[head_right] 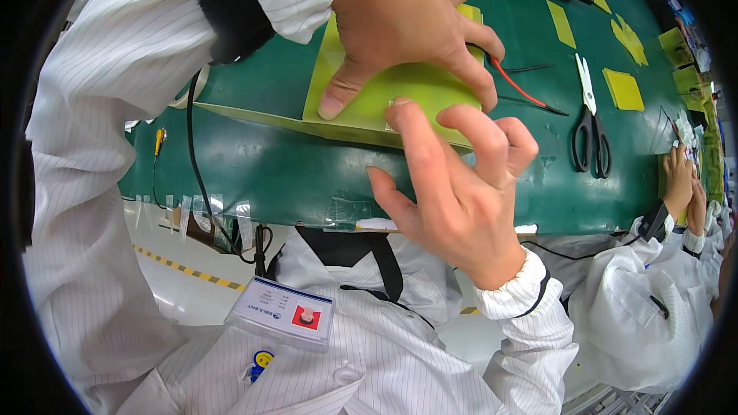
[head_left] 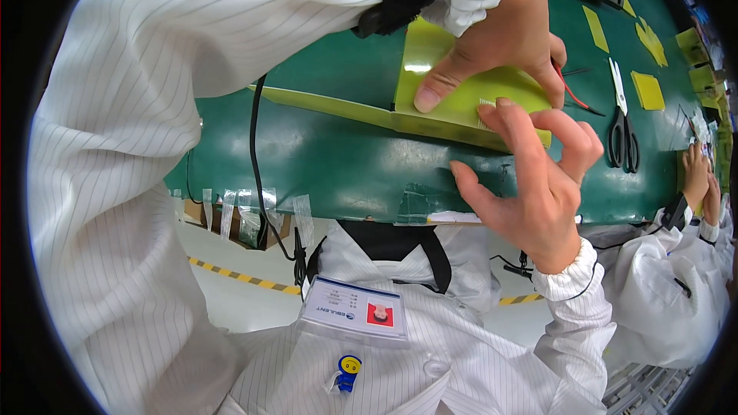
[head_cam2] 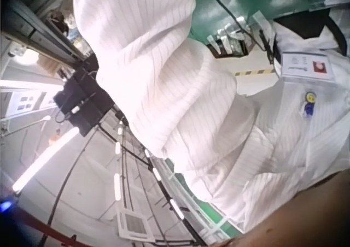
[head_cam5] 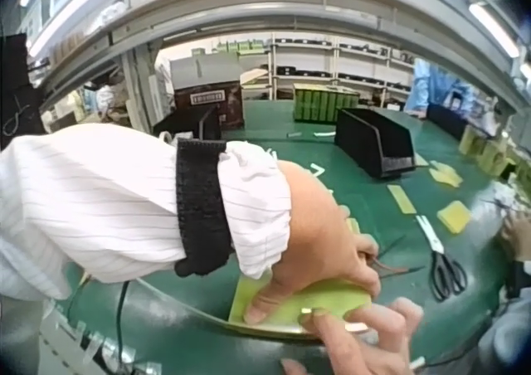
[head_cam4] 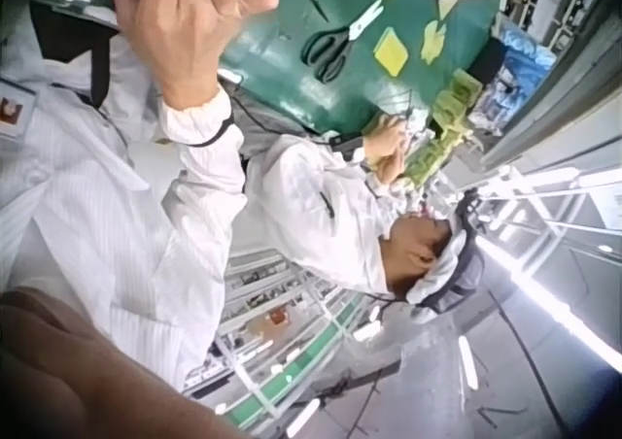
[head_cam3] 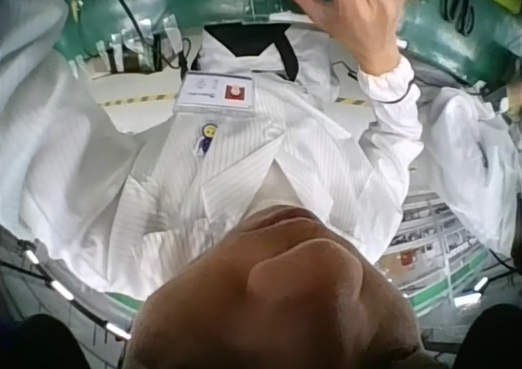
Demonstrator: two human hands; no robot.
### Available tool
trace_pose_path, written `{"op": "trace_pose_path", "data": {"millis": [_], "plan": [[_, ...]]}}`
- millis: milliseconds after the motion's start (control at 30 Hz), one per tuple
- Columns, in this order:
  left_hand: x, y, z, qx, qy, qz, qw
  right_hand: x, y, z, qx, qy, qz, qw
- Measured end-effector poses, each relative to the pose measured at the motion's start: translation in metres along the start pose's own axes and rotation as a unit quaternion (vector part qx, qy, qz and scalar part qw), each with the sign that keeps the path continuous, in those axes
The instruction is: Applying adhesive tape to secure components and insulation of a green battery pack on a manufacturing line.
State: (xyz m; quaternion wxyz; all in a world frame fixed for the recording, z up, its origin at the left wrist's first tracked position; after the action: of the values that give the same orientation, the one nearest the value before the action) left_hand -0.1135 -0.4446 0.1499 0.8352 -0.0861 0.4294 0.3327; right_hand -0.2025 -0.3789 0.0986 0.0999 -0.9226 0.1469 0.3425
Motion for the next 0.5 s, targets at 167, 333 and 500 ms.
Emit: {"op": "trace_pose_path", "data": {"millis": [167, 333, 500], "plan": [[0.001, -0.001, -0.001, 0.014, 0.008, -0.002, 1.000, 0.006, 0.006, -0.002, 0.035, -0.005, 0.047, 0.998], [0.003, -0.003, -0.002, 0.015, 0.027, 0.013, 0.999, 0.005, 0.010, -0.003, 0.100, -0.001, -0.061, 0.993], [0.016, -0.021, -0.019, 0.027, 0.090, -0.010, 0.996, 0.002, 0.019, -0.002, 0.052, 0.055, -0.052, 0.996]]}}
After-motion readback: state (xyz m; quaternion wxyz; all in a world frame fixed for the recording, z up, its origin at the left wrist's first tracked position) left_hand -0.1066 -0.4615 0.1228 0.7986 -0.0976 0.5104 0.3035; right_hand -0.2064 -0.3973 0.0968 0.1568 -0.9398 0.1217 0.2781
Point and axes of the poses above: each hand's wrist, its own z-axis away from the middle knuckle, its own x-axis out of the palm, y = z × x, the point moved 7 cm from there along -z, towards the middle knuckle, and after that the axes turned 11 degrees about y, right-handed, at the moved point
